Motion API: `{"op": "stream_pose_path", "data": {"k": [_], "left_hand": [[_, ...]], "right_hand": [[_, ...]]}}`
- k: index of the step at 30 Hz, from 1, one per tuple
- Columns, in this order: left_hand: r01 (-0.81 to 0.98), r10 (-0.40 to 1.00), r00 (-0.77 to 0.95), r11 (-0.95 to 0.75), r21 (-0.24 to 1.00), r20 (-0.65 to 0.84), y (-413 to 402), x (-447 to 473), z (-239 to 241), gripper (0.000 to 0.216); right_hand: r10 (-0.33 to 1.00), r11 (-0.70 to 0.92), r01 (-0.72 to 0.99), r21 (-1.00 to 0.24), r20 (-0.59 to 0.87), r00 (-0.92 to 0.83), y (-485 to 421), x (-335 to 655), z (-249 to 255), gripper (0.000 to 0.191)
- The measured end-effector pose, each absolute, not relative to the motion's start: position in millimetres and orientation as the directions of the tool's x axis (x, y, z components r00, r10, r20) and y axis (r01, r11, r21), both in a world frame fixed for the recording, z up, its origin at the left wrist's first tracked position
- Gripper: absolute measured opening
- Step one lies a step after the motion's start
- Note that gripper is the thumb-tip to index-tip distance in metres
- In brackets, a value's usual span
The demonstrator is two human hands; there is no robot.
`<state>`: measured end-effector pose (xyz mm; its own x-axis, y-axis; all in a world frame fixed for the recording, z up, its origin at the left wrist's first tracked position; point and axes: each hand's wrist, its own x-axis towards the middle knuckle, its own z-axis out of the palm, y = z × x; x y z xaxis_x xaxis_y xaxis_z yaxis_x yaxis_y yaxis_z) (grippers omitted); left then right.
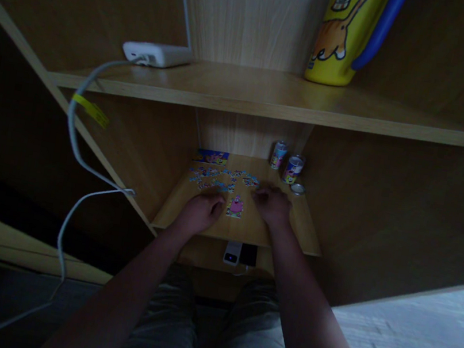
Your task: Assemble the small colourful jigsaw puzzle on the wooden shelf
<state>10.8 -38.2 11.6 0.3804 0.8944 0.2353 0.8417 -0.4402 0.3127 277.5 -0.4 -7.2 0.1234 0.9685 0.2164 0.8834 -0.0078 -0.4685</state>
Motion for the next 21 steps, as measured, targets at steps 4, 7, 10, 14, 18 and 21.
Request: {"op": "stream_pose_path", "data": {"k": [4,7,10,14,18,21], "left_hand": [[0.844,0.895,0.382,-0.440,0.306,0.230,-38.6,10.9,12.2,0.027],[0.850,0.897,0.384,-0.436,0.296,0.219,-38.8,10.8,13.0,0.027],[0.853,0.898,0.382,-0.434,0.291,0.219,-38.8,10.7,13.1,0.026],[0.853,0.898,0.377,-0.432,0.291,0.227,-38.7,11.1,12.9,0.024],[0.848,0.896,0.384,-0.438,0.297,0.223,-39.0,11.5,13.9,0.024],[0.847,0.897,0.384,-0.437,0.303,0.220,-39.5,11.8,15.3,0.025]], "right_hand": [[0.967,0.000,0.885,-0.466,0.224,0.118,-4.3,274.8,-6.0,0.026],[0.972,0.020,0.878,-0.478,0.214,0.094,-3.8,273.8,-4.9,0.023],[0.976,0.039,0.876,-0.481,0.207,0.071,-2.9,273.3,-4.3,0.020],[0.976,0.032,0.891,-0.452,0.207,0.070,-3.2,271.1,-3.9,0.023],[0.973,0.026,0.909,-0.416,0.220,0.073,-4.1,268.4,-3.7,0.028],[0.973,0.022,0.909,-0.417,0.219,0.077,-3.5,268.2,-4.3,0.026]]}}
